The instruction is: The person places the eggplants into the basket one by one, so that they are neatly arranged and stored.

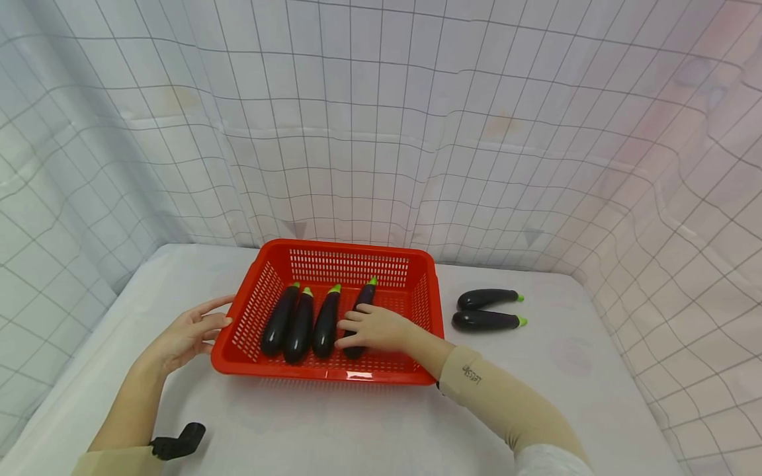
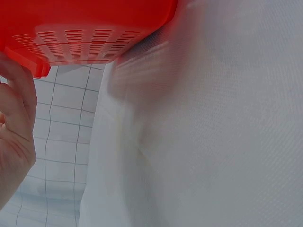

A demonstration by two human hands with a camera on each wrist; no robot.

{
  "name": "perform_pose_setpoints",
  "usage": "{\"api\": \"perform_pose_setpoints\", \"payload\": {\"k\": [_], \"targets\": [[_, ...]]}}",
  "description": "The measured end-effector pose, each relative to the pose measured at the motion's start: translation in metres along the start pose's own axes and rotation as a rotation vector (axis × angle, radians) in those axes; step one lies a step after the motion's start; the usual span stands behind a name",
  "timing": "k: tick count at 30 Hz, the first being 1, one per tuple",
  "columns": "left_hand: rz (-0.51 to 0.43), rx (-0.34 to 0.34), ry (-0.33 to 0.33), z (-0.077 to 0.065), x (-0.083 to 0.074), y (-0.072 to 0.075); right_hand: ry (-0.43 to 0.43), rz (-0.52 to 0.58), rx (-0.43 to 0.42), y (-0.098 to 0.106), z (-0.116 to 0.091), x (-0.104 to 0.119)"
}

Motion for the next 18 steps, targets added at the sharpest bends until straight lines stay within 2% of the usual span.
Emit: {"api": "perform_pose_setpoints", "payload": {"k": [8,18], "targets": [[-0.003,-0.004,-0.001,0.0003,0.0006,0.0,0.037,-0.033,-0.036,-0.0061,0.0011,0.0037],[-0.002,0.0,-0.009,0.0012,0.0021,0.0009,0.031,-0.039,-0.021,-0.0096,0.0024,0.0054]]}}
Point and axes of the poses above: each hand's wrist, its own z-axis towards the middle knuckle, its own y-axis out of the back of the hand, x = y × z, the point moved 8 cm from there along z, towards the middle knuckle, and after that the axes turned 4 degrees about -y, right-handed, at the moved point
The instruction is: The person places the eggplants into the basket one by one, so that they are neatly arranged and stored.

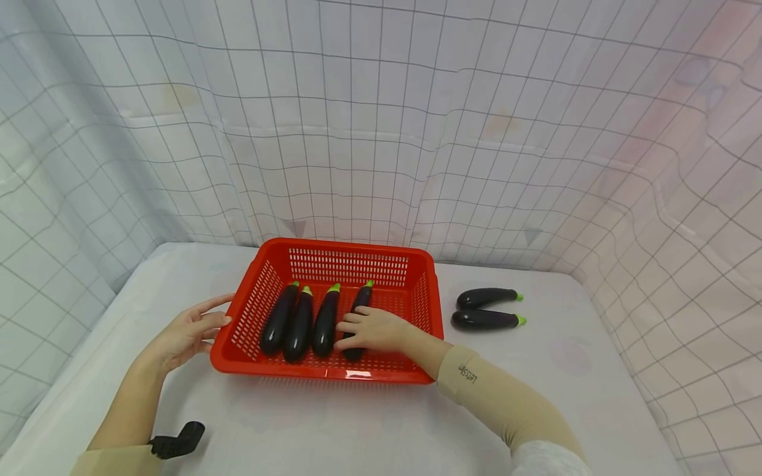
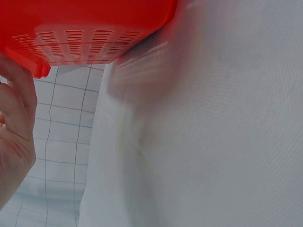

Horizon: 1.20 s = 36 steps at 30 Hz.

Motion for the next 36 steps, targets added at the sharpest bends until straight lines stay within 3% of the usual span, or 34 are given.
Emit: {"api": "perform_pose_setpoints", "payload": {"k": [12,36], "targets": [[-0.003,0.004,-0.002,-0.0002,0.0007,0.0,-0.014,0.045,0.006,0.0028,0.0008,-0.0005],[-0.01,-0.008,0.002,-0.0011,-0.0006,-0.001,-0.027,-0.015,-0.006,0.0068,0.0015,-0.001]]}}
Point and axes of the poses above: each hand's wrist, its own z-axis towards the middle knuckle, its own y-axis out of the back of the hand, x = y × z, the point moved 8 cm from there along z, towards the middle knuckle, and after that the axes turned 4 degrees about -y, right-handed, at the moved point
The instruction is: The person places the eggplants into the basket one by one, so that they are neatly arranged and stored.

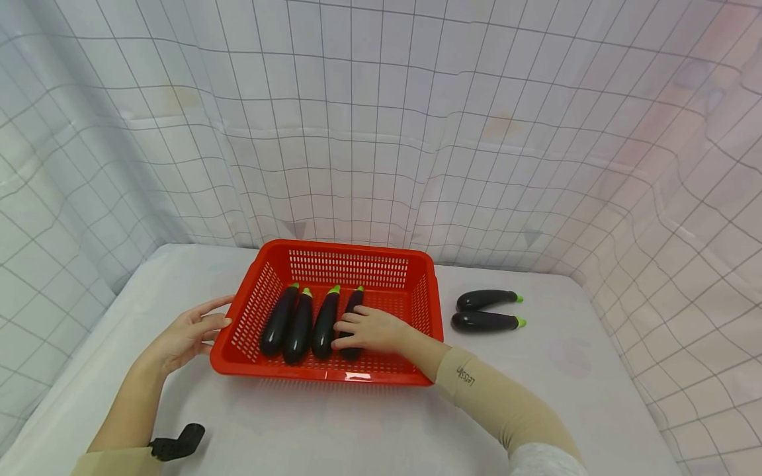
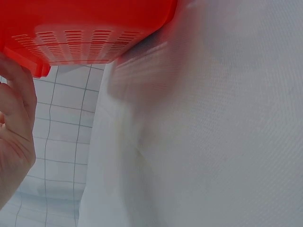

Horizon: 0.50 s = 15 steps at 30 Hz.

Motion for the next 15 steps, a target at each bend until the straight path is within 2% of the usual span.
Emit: {"api": "perform_pose_setpoints", "payload": {"k": [4,9,15], "targets": [[-0.002,-0.002,0.004,0.0,-0.001,0.0,-0.01,0.005,-0.019,0.002,-0.001,-0.002],[-0.003,0.0,0.004,-0.001,-0.001,-0.001,-0.038,0.062,-0.033,0.003,-0.004,-0.008],[-0.006,-0.001,0.0,-0.001,-0.002,-0.001,-0.093,0.102,-0.103,0.012,-0.01,-0.02]]}}
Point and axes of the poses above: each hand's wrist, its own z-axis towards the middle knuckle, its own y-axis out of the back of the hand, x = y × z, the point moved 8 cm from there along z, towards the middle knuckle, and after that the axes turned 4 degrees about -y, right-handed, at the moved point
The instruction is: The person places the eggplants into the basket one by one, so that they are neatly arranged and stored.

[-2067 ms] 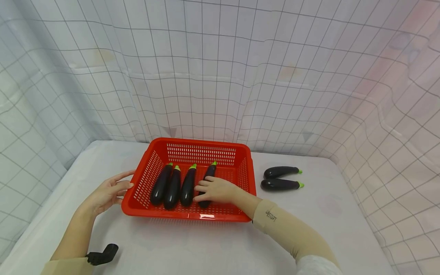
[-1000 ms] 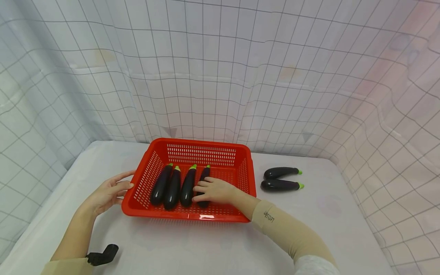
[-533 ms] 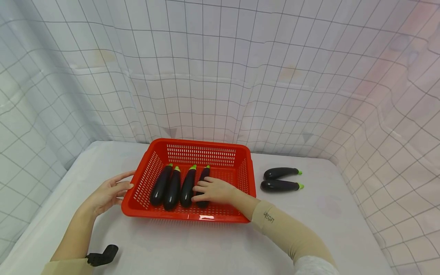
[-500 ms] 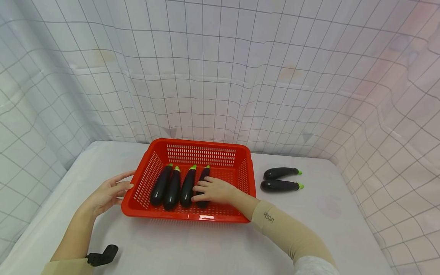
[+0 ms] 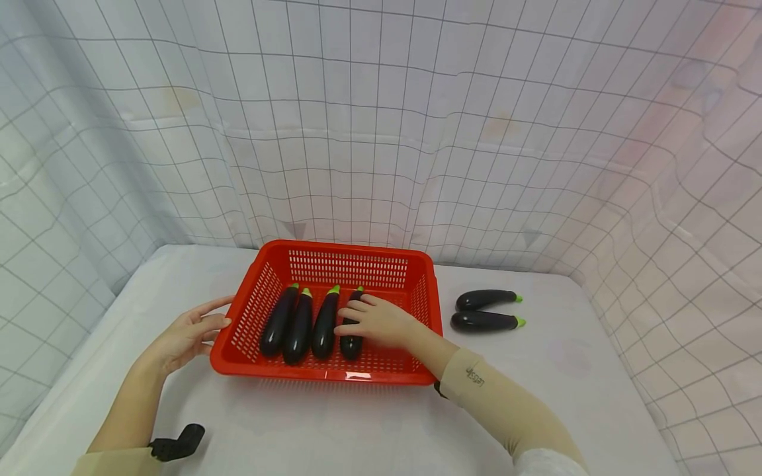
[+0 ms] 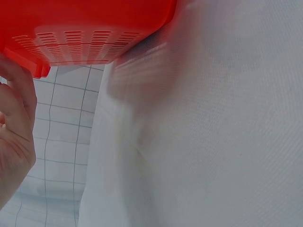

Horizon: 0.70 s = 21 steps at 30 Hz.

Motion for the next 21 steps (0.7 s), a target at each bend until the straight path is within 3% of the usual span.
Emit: {"api": "perform_pose_setpoints", "payload": {"k": [11,21], "targets": [[-0.003,0.003,-0.005,0.0,0.001,0.002,-0.073,0.011,-0.127,0.022,-0.016,-0.014],[0.0,0.011,-0.01,0.0,0.001,0.001,-0.209,0.047,-0.191,0.035,-0.037,-0.032]]}}
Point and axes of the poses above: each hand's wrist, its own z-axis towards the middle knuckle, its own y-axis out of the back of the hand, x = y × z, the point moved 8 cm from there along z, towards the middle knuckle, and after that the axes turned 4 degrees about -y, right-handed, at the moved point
